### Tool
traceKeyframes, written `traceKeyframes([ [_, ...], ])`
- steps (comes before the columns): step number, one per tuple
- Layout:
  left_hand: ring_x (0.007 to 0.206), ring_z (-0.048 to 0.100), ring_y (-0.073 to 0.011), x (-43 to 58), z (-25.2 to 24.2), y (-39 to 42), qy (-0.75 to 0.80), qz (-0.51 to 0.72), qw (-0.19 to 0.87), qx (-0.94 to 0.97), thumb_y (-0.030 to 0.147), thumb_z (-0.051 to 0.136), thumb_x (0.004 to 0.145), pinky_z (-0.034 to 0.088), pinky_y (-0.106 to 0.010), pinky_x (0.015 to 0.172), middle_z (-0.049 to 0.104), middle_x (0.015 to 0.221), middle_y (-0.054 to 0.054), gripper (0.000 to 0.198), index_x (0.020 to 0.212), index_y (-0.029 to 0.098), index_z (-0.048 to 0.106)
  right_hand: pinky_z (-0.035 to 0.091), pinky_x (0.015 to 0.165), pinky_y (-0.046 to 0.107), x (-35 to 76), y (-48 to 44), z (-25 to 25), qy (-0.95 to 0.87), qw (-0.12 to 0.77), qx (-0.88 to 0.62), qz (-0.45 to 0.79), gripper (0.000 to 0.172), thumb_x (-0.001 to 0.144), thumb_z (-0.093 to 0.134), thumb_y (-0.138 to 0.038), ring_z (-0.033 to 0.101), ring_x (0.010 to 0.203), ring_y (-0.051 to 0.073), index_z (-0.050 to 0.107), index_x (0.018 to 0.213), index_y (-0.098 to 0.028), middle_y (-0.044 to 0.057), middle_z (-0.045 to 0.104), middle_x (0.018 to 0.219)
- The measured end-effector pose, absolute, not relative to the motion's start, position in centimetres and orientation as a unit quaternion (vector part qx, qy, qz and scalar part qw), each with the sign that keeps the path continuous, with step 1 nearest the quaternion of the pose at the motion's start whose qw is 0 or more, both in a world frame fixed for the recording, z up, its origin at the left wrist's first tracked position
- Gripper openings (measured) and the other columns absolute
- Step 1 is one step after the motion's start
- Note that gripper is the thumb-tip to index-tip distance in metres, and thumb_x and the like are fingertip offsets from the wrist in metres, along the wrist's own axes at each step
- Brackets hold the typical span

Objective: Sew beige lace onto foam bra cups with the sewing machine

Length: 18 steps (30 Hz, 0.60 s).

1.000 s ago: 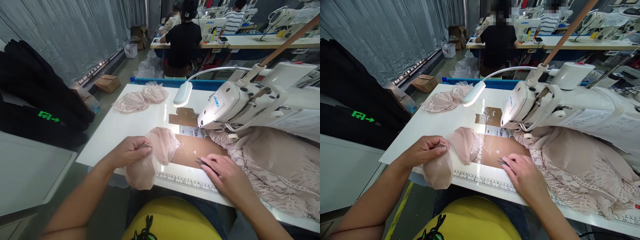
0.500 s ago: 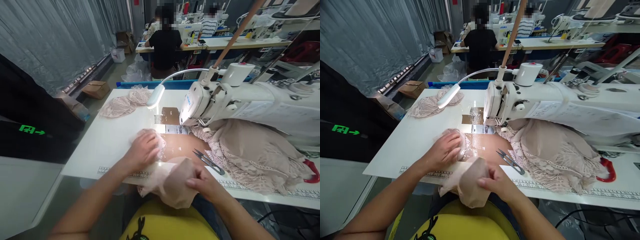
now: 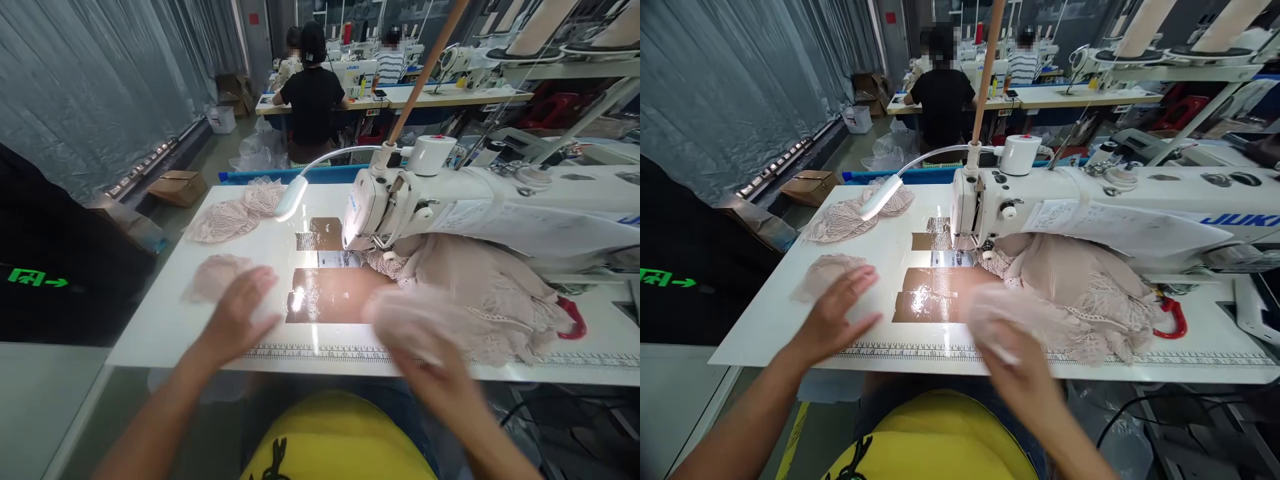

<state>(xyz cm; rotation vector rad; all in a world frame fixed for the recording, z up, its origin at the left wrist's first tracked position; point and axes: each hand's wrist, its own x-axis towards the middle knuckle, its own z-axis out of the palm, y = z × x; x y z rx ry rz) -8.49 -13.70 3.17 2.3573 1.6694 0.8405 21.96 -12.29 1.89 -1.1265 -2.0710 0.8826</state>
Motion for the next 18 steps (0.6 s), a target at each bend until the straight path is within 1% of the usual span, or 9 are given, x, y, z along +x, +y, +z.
traceKeyframes([
  [2, 0.119, 0.052, -0.0256, -4.8, 4.1, -14.8, 0.442, 0.274, 0.241, 0.82, 0.03, 0.065, 0.078, 0.044, -0.037, 0.1, 0.054, 0.132, -0.011, 0.06, 0.134, 0.022, 0.044, 0.051, 0.059, 0.027, 20.3, -12.9, 2.3, -0.798, 0.29, -0.359, 0.389, 0.015, 0.089, 0.053, -0.033, 0.06, 0.065, 0.015, 0.061, 0.082, -0.022, 0.0, 0.064, 0.074],
  [3, 0.112, 0.056, -0.024, -3.2, 4.4, -15.2, 0.417, 0.257, 0.316, 0.813, 0.028, 0.065, 0.077, 0.048, -0.034, 0.094, 0.058, 0.126, -0.01, 0.06, 0.133, 0.022, 0.044, 0.049, 0.056, 0.025, 19.5, -13.1, 2.5, -0.804, 0.286, -0.326, 0.407, 0.015, 0.089, 0.051, -0.03, 0.059, 0.062, 0.014, 0.058, 0.078, -0.022, -0.001, 0.063, 0.07],
  [5, 0.093, 0.062, -0.0196, -1.0, 4.6, -15.8, 0.413, 0.264, 0.413, 0.768, 0.019, 0.06, 0.077, 0.05, -0.028, 0.08, 0.066, 0.106, -0.006, 0.044, 0.12, 0.02, 0.054, 0.046, 0.055, 0.024, 18.2, -13.0, 3.2, -0.833, 0.289, -0.274, 0.384, 0.011, 0.087, 0.048, -0.023, 0.058, 0.061, 0.014, 0.056, 0.08, -0.023, 0.0, 0.063, 0.072],
  [7, 0.077, 0.06, -0.0158, -0.5, 4.2, -15.8, 0.447, 0.277, 0.45, 0.722, 0.016, 0.057, 0.077, 0.047, -0.024, 0.069, 0.066, 0.087, -0.002, 0.023, 0.1, 0.018, 0.062, 0.044, 0.054, 0.024, 17.9, -12.7, 4.1, -0.864, 0.302, -0.245, 0.32, 0.011, 0.084, 0.046, -0.018, 0.058, 0.063, 0.014, 0.056, 0.082, -0.023, 0.001, 0.064, 0.075],
  [10, 0.072, 0.056, -0.0149, -2.3, 3.0, -15.4, 0.556, 0.301, 0.379, 0.676, 0.021, 0.054, 0.081, 0.041, -0.023, 0.062, 0.063, 0.08, -0.002, 0.01, 0.086, 0.017, 0.062, 0.042, 0.051, 0.023, 19.5, -12.3, 5.4, -0.872, 0.35, -0.26, 0.223, 0.012, 0.081, 0.048, -0.014, 0.06, 0.064, 0.014, 0.053, 0.081, -0.025, 0.003, 0.065, 0.079],
  [13, 0.061, 0.051, -0.0138, -5.1, 2.1, -15.3, 0.666, 0.277, 0.265, 0.639, 0.03, 0.046, 0.089, 0.035, -0.023, 0.056, 0.058, 0.068, 0.001, 0.019, 0.084, 0.018, 0.06, 0.044, 0.053, 0.025, 21.7, -12.0, 6.1, -0.823, 0.417, -0.363, 0.127, 0.014, 0.079, 0.054, -0.014, 0.062, 0.067, 0.016, 0.05, 0.08, -0.027, 0.002, 0.065, 0.078],
  [15, 0.057, 0.049, -0.0137, -6.1, 2.2, -15.4, 0.699, 0.241, 0.221, 0.636, 0.036, 0.047, 0.089, 0.035, -0.024, 0.054, 0.055, 0.065, 0.002, 0.021, 0.087, 0.02, 0.06, 0.046, 0.058, 0.028, 22.2, -11.7, 6.2, -0.789, 0.437, -0.422, 0.089, 0.015, 0.079, 0.055, -0.013, 0.064, 0.073, 0.018, 0.05, 0.08, -0.028, 0.003, 0.065, 0.078],
  [16, 0.062, 0.052, -0.015, -6.1, 2.5, -15.5, 0.699, 0.24, 0.2, 0.643, 0.038, 0.051, 0.087, 0.038, -0.025, 0.056, 0.058, 0.071, 0.0, 0.021, 0.093, 0.02, 0.06, 0.046, 0.059, 0.028, 22.1, -11.6, 6.2, -0.784, 0.433, -0.437, 0.082, 0.016, 0.079, 0.054, -0.012, 0.064, 0.076, 0.018, 0.05, 0.081, -0.027, 0.003, 0.065, 0.08],
  [18, 0.09, 0.059, -0.0219, -5.0, 3.4, -15.5, 0.657, 0.273, 0.167, 0.682, 0.042, 0.062, 0.079, 0.047, -0.03, 0.071, 0.062, 0.104, -0.007, 0.043, 0.116, 0.022, 0.054, 0.046, 0.06, 0.027, 21.3, -11.2, 6.0, -0.802, 0.405, -0.43, 0.091, 0.018, 0.077, 0.05, -0.008, 0.065, 0.077, 0.018, 0.051, 0.08, -0.026, 0.003, 0.065, 0.08],
])
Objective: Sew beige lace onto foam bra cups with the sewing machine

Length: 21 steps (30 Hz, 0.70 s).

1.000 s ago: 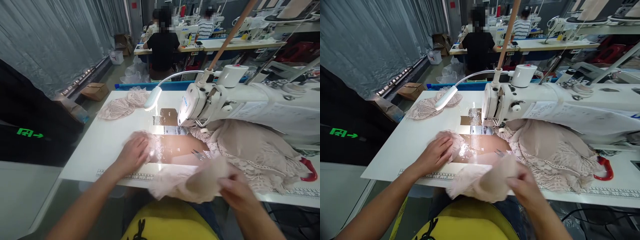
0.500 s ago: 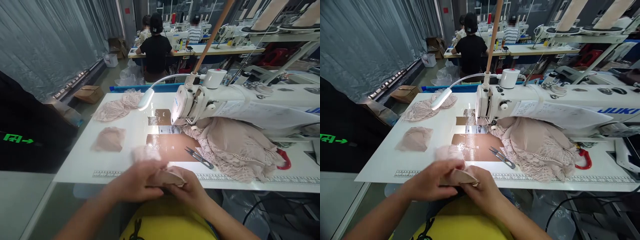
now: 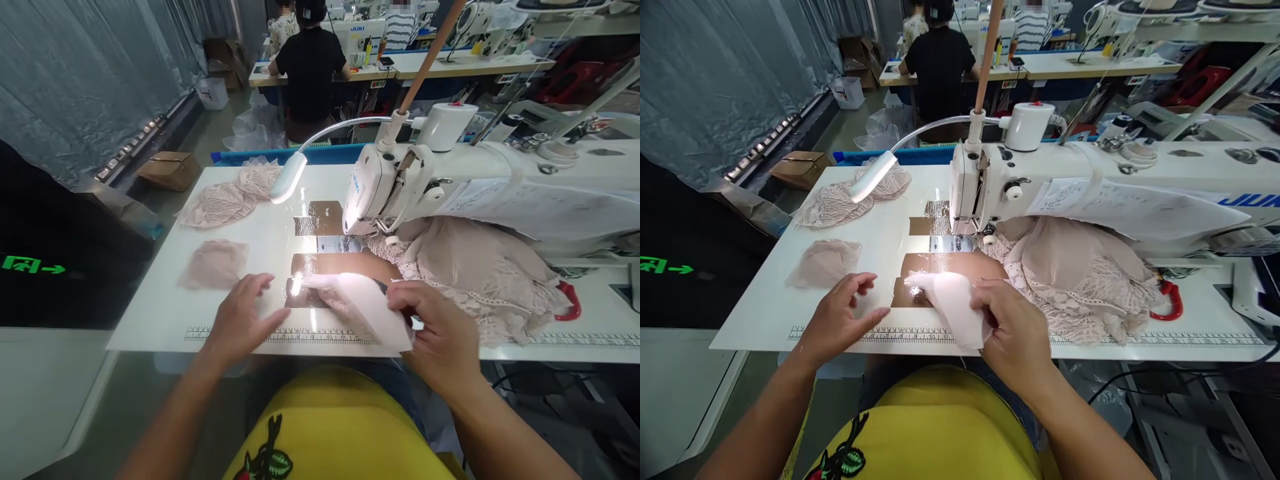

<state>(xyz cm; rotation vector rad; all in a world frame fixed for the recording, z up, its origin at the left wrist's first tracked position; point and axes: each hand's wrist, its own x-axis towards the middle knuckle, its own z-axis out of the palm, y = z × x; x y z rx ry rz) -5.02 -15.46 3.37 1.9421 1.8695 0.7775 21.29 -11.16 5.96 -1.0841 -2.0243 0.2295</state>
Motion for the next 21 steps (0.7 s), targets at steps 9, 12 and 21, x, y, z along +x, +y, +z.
traceKeyframes([
  [9, 0.098, 0.062, -0.0225, -1.2, 2.9, -12.5, 0.539, 0.366, 0.219, 0.726, 0.021, 0.049, 0.086, 0.049, -0.032, 0.085, 0.067, 0.106, -0.009, 0.027, 0.109, 0.019, 0.061, 0.042, 0.056, 0.025, 21.2, -10.8, 7.3, -0.85, 0.397, -0.322, 0.124, 0.02, 0.076, 0.054, -0.008, 0.06, 0.071, 0.015, 0.048, 0.084, -0.026, 0.002, 0.061, 0.08],
  [12, 0.081, 0.062, -0.0203, -2.7, 2.4, -12.8, 0.598, 0.332, 0.315, 0.658, 0.031, 0.047, 0.091, 0.049, -0.029, 0.072, 0.067, 0.087, -0.007, 0.024, 0.091, 0.016, 0.066, 0.046, 0.068, 0.029, 22.4, -10.3, 7.6, -0.803, 0.444, -0.373, 0.138, 0.019, 0.076, 0.059, -0.011, 0.061, 0.082, 0.018, 0.05, 0.082, -0.026, 0.002, 0.061, 0.08],
  [21, 0.082, 0.059, -0.0173, -1.9, 4.0, -15.4, 0.273, 0.282, 0.756, 0.525, 0.045, 0.065, 0.081, 0.049, -0.029, 0.071, 0.059, 0.103, -0.01, 0.08, 0.147, 0.024, 0.024, 0.047, 0.059, 0.026, 20.1, -9.5, 2.6, -0.543, 0.14, -0.34, 0.755, 0.026, 0.077, 0.067, -0.041, 0.059, 0.067, 0.015, 0.059, 0.086, -0.017, 0.002, 0.064, 0.077],
])
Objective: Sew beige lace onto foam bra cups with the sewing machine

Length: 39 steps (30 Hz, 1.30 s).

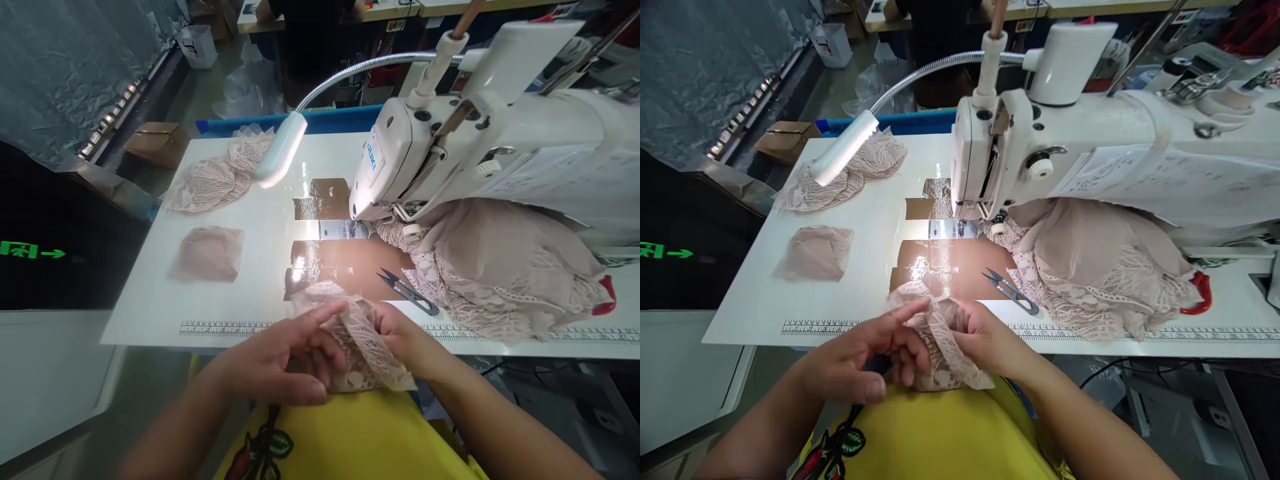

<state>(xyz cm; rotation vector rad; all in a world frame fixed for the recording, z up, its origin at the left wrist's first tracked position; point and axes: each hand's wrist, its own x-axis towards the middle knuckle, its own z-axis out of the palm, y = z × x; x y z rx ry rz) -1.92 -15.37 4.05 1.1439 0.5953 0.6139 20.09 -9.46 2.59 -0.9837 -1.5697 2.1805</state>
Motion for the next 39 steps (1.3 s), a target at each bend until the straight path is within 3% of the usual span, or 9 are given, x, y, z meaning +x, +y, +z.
traceKeyframes([
  [6, 0.107, 0.052, -0.0258, -2.1, 3.2, -13.8, 0.406, 0.301, 0.635, 0.584, 0.034, 0.075, 0.071, 0.045, -0.038, 0.093, 0.052, 0.126, -0.011, 0.083, 0.143, 0.025, 0.034, 0.05, 0.073, 0.033, 19.8, -9.8, 1.8, -0.473, 0.14, -0.366, 0.789, 0.025, 0.08, 0.065, -0.037, 0.062, 0.075, 0.018, 0.067, 0.095, -0.017, 0.002, 0.067, 0.081],
  [11, 0.08, 0.058, -0.0191, -2.7, 2.3, -13.4, 0.358, 0.248, 0.74, 0.513, 0.034, 0.056, 0.085, 0.049, -0.03, 0.072, 0.062, 0.09, -0.008, 0.029, 0.102, 0.012, 0.065, 0.051, 0.072, 0.031, 20.3, -9.3, 2.6, -0.46, 0.235, -0.38, 0.767, 0.056, 0.067, 0.077, -0.035, 0.065, 0.08, 0.02, 0.06, 0.118, -0.02, 0.004, 0.069, 0.087],
  [16, 0.08, 0.057, -0.0191, -2.2, 2.0, -13.8, 0.361, 0.298, 0.731, 0.497, 0.035, 0.065, 0.08, 0.049, -0.034, 0.08, 0.061, 0.088, -0.007, 0.035, 0.106, 0.012, 0.062, 0.046, 0.055, 0.024, 20.3, -9.4, 1.8, -0.478, 0.3, -0.4, 0.722, 0.08, 0.074, 0.072, -0.038, 0.056, 0.058, 0.013, 0.034, 0.143, -0.024, -0.003, 0.059, 0.066],
  [21, 0.072, 0.053, -0.0144, -0.4, 1.2, -14.1, 0.444, 0.386, 0.673, 0.449, 0.043, 0.051, 0.09, 0.043, -0.024, 0.065, 0.06, 0.079, -0.004, 0.033, 0.092, 0.013, 0.065, 0.038, 0.05, 0.024, 20.2, -9.2, 1.2, -0.549, 0.347, -0.405, 0.643, 0.043, 0.083, 0.054, -0.057, 0.043, 0.052, 0.011, 0.067, 0.1, -0.02, -0.003, 0.048, 0.058],
  [24, 0.067, 0.051, -0.0128, 0.0, 1.1, -14.0, 0.467, 0.408, 0.655, 0.431, 0.043, 0.05, 0.091, 0.042, -0.024, 0.065, 0.057, 0.072, -0.001, 0.034, 0.08, 0.013, 0.063, 0.039, 0.056, 0.027, 20.6, -8.8, 1.6, -0.578, 0.297, -0.343, 0.678, 0.058, 0.088, 0.034, -0.065, 0.049, 0.061, 0.014, 0.066, 0.075, -0.018, 0.004, 0.057, 0.071],
  [28, 0.07, 0.057, -0.0156, 0.1, 1.4, -13.9, 0.452, 0.432, 0.705, 0.334, 0.042, 0.052, 0.09, 0.045, -0.026, 0.067, 0.06, 0.069, -0.002, 0.035, 0.073, 0.013, 0.062, 0.032, 0.053, 0.025, 20.9, -8.9, 2.0, -0.637, 0.271, -0.364, 0.623, 0.041, 0.08, 0.059, -0.054, 0.04, 0.058, 0.012, 0.056, 0.061, -0.018, -0.001, 0.045, 0.061],
  [34, 0.116, 0.053, -0.031, 0.8, 1.1, -15.0, 0.26, 0.524, 0.803, 0.111, 0.072, 0.061, 0.067, 0.044, -0.042, 0.095, 0.06, 0.121, -0.011, 0.075, 0.12, 0.02, 0.058, 0.029, 0.051, 0.026, 20.7, -9.0, 1.9, -0.611, 0.388, -0.413, 0.553, 0.047, 0.082, 0.058, -0.046, 0.033, 0.053, 0.011, 0.039, 0.049, -0.019, -0.003, 0.033, 0.054],
  [36, 0.12, 0.05, -0.0303, 1.8, 1.1, -15.1, 0.26, 0.514, 0.809, 0.12, 0.06, 0.068, 0.069, 0.042, -0.041, 0.099, 0.055, 0.129, -0.013, 0.076, 0.13, 0.019, 0.051, 0.03, 0.053, 0.026, 19.9, -9.0, 2.0, -0.628, 0.395, -0.406, 0.534, 0.05, 0.081, 0.061, -0.042, 0.034, 0.054, 0.011, 0.034, 0.045, -0.019, -0.003, 0.031, 0.053],
  [39, 0.103, 0.06, -0.0225, 3.4, 1.3, -14.6, 0.335, 0.502, 0.788, 0.124, 0.019, 0.072, 0.07, 0.046, -0.033, 0.092, 0.066, 0.109, -0.009, 0.059, 0.126, 0.018, 0.054, 0.033, 0.052, 0.026, 18.4, -9.4, 1.9, -0.591, 0.375, -0.407, 0.587, 0.045, 0.076, 0.067, -0.04, 0.037, 0.054, 0.011, 0.043, 0.045, -0.018, -0.003, 0.038, 0.053],
])
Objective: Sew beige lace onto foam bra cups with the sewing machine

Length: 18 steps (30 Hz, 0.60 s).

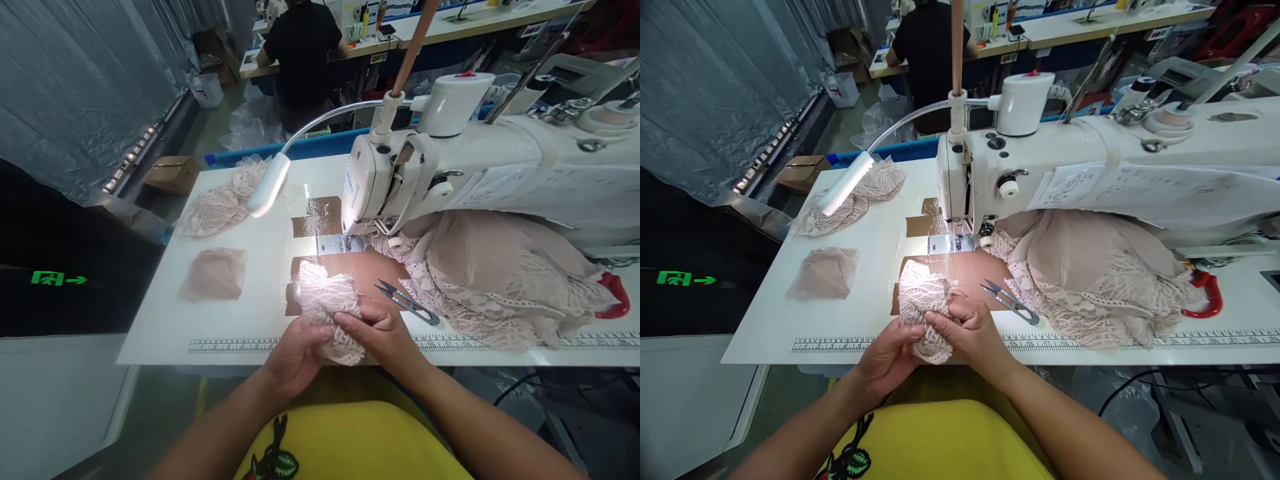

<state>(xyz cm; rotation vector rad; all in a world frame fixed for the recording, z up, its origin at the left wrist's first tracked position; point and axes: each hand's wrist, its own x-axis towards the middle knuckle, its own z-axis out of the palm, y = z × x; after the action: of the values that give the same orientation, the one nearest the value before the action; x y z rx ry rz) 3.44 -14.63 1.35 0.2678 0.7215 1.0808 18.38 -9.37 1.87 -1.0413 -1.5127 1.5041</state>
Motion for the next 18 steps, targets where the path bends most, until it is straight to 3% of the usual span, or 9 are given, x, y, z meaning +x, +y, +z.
traceKeyframes([
  [3, 0.08, 0.064, -0.0156, 4.2, 1.1, -14.3, 0.379, 0.504, 0.765, 0.133, 0.002, 0.069, 0.061, 0.05, -0.026, 0.078, 0.069, 0.086, -0.002, 0.052, 0.11, 0.018, 0.064, 0.039, 0.053, 0.027, 17.5, -9.6, 1.4, -0.438, 0.379, -0.403, 0.709, 0.031, 0.069, 0.074, -0.043, 0.044, 0.055, 0.012, 0.058, 0.059, -0.018, -0.001, 0.052, 0.057],
  [7, 0.049, 0.053, -0.0081, 2.2, -0.4, -15.5, 0.33, 0.485, 0.781, 0.217, 0.01, 0.072, 0.067, 0.045, -0.021, 0.054, 0.059, 0.054, 0.001, 0.008, 0.066, 0.014, 0.065, 0.046, 0.057, 0.027, 18.3, -8.7, 1.6, -0.306, 0.451, -0.411, 0.731, 0.029, 0.058, 0.081, -0.041, 0.05, 0.055, 0.013, 0.062, 0.066, -0.02, -0.001, 0.059, 0.06],
  [10, 0.041, 0.046, -0.0078, -1.1, -0.1, -16.5, 0.252, 0.394, 0.813, 0.347, 0.02, 0.071, 0.072, 0.036, -0.02, 0.043, 0.052, 0.044, -0.001, 0.036, 0.044, 0.013, 0.051, 0.049, 0.061, 0.027, 19.4, -7.7, 2.4, -0.333, 0.457, -0.423, 0.708, 0.028, 0.058, 0.083, -0.037, 0.055, 0.06, 0.013, 0.062, 0.068, -0.021, -0.001, 0.061, 0.065],
  [12, 0.054, 0.055, -0.0124, -3.0, 1.4, -16.6, 0.285, 0.396, 0.748, 0.449, 0.026, 0.068, 0.077, 0.044, -0.024, 0.052, 0.061, 0.059, -0.005, 0.026, 0.056, 0.014, 0.06, 0.05, 0.062, 0.028, 19.7, -7.5, 3.0, -0.422, 0.379, -0.398, 0.721, 0.025, 0.062, 0.08, -0.036, 0.058, 0.065, 0.015, 0.063, 0.071, -0.02, 0.0, 0.064, 0.069],
  [13, 0.07, 0.06, -0.0162, -3.6, 2.4, -16.5, 0.339, 0.43, 0.675, 0.495, 0.028, 0.069, 0.076, 0.049, -0.028, 0.066, 0.065, 0.074, -0.007, 0.014, 0.071, 0.016, 0.066, 0.049, 0.061, 0.027, 19.6, -7.6, 3.2, -0.474, 0.333, -0.375, 0.724, 0.024, 0.064, 0.079, -0.036, 0.059, 0.066, 0.015, 0.063, 0.072, -0.019, 0.001, 0.063, 0.07],
  [14, 0.09, 0.06, -0.0211, -4.0, 3.3, -16.2, 0.397, 0.437, 0.602, 0.538, 0.029, 0.072, 0.073, 0.049, -0.033, 0.081, 0.067, 0.094, -0.009, 0.021, 0.091, 0.018, 0.068, 0.048, 0.06, 0.027, 19.4, -7.8, 3.4, -0.522, 0.295, -0.349, 0.72, 0.022, 0.067, 0.076, -0.035, 0.058, 0.065, 0.015, 0.063, 0.072, -0.019, 0.001, 0.063, 0.07],
  [15, 0.106, 0.055, -0.0247, -4.1, 4.1, -15.8, 0.45, 0.421, 0.538, 0.575, 0.029, 0.077, 0.068, 0.044, -0.037, 0.094, 0.063, 0.112, -0.01, 0.044, 0.11, 0.021, 0.064, 0.047, 0.059, 0.026, 19.2, -8.1, 3.5, -0.562, 0.269, -0.324, 0.712, 0.02, 0.07, 0.074, -0.034, 0.057, 0.064, 0.014, 0.062, 0.071, -0.018, 0.001, 0.062, 0.069],
  [17, 0.119, 0.048, -0.0281, -3.7, 5.0, -15.1, 0.502, 0.362, 0.49, 0.614, 0.029, 0.08, 0.065, 0.039, -0.039, 0.101, 0.054, 0.129, -0.01, 0.073, 0.131, 0.024, 0.05, 0.044, 0.058, 0.024, 18.6, -8.7, 3.6, -0.618, 0.249, -0.297, 0.685, 0.018, 0.076, 0.069, -0.034, 0.055, 0.062, 0.012, 0.062, 0.071, -0.018, 0.0, 0.06, 0.068],
  [18, 0.117, 0.05, -0.0279, -3.3, 5.1, -14.9, 0.502, 0.334, 0.501, 0.621, 0.029, 0.079, 0.067, 0.041, -0.038, 0.099, 0.054, 0.13, -0.01, 0.074, 0.134, 0.024, 0.047, 0.044, 0.058, 0.024, 18.4, -9.0, 3.6, -0.635, 0.246, -0.294, 0.67, 0.018, 0.078, 0.067, -0.033, 0.054, 0.062, 0.012, 0.062, 0.071, -0.018, -0.001, 0.06, 0.068],
])
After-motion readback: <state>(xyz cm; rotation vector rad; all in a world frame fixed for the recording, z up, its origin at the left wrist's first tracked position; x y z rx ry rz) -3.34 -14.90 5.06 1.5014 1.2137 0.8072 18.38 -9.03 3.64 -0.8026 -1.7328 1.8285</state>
